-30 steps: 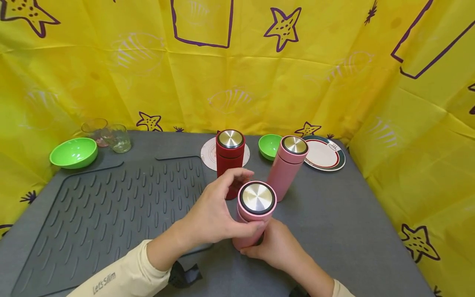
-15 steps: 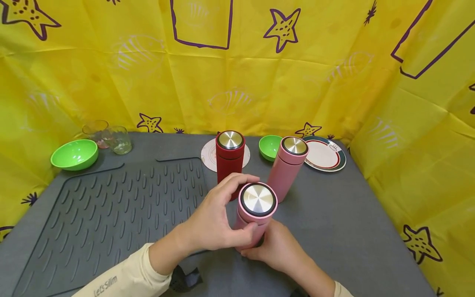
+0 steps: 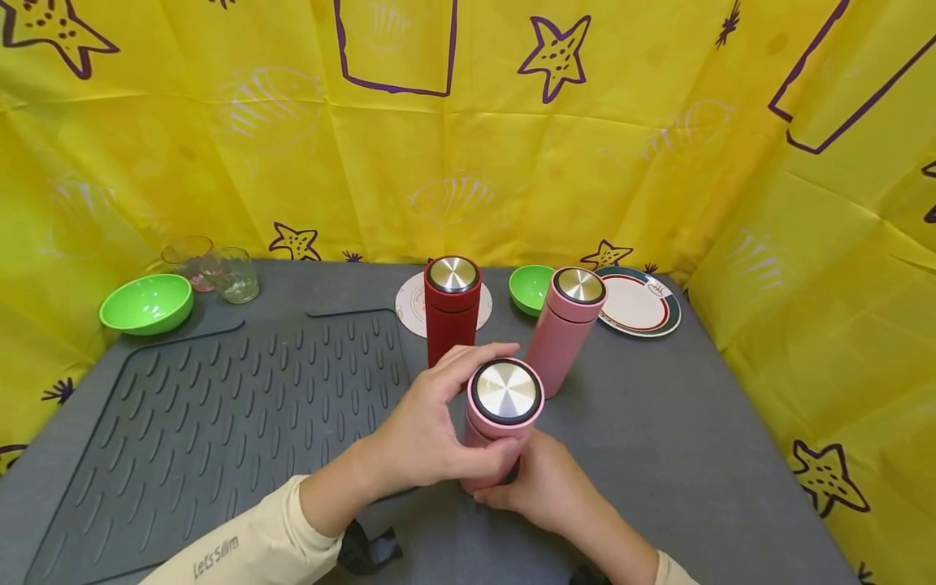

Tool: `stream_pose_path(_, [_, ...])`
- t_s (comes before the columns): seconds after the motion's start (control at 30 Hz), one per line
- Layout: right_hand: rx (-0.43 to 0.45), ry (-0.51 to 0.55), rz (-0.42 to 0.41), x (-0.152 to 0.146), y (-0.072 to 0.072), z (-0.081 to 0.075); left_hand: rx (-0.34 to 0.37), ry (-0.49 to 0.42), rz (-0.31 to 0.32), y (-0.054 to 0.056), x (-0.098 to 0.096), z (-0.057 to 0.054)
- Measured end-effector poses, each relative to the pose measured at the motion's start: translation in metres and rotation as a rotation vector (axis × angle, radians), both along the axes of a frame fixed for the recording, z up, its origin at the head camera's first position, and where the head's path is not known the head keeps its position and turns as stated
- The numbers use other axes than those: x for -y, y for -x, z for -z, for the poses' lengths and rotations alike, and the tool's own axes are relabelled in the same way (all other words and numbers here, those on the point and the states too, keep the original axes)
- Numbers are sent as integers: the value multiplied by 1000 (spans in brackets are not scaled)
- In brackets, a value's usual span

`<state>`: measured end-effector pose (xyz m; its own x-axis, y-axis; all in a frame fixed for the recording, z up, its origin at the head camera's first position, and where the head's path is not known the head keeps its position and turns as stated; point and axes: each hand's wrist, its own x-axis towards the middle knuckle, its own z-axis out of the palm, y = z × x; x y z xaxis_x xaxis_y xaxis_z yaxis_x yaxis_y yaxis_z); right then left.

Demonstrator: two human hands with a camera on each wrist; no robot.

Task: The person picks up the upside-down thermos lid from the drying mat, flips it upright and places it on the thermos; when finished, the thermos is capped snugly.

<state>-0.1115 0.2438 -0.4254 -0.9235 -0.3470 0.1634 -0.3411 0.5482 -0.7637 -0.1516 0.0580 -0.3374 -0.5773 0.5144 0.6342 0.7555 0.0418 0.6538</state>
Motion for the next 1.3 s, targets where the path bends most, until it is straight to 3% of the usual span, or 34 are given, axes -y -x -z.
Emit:
stream_pose_path(0.07, [9,13,-4,0,0,-1,19,15,10,-1,0,-1])
stream_pose_path(0.17, [-1,35,-31,1,0,-1,101,22,20,-4,0,0])
stream_pose_path(0.33, [-52,26,-45,1,1,-1,216,-42,-38,-11,-3,3])
stream_pose_path(0.43, [-38,16,-23,0,1,0,175,-70,-80,-10,-4,4])
stream_pose_path(0.5, [-22,7,-7,0,0,0,112,-65,-92,-8,-3,4])
stream_pose_path(0.67, [27,-3,9,-1,0,0,18,-31,-65,-3,-1,4])
stream_pose_path(0.77, [36,-6,6,-1,0,-1,25,-4,-33,-3,0,4])
stream_pose_path(0.87, [13,2,-12,0,0,-2,100,6,-10,-6,0,4])
stream_pose_path(0.97, [-20,9,-24,-1,0,-1,194,-12,-24,-11,-3,5])
stream_pose_path(1.03, [-45,8,-31,-1,1,0,213,-37,-57,-13,-6,6])
stream_pose_path(1.2, [-9,26,-24,-2,0,0,105,-80,-90,-8,-7,9])
stream_pose_path(1.3, [19,23,-18,-1,-1,0,65,-83,-31,-4,-4,10])
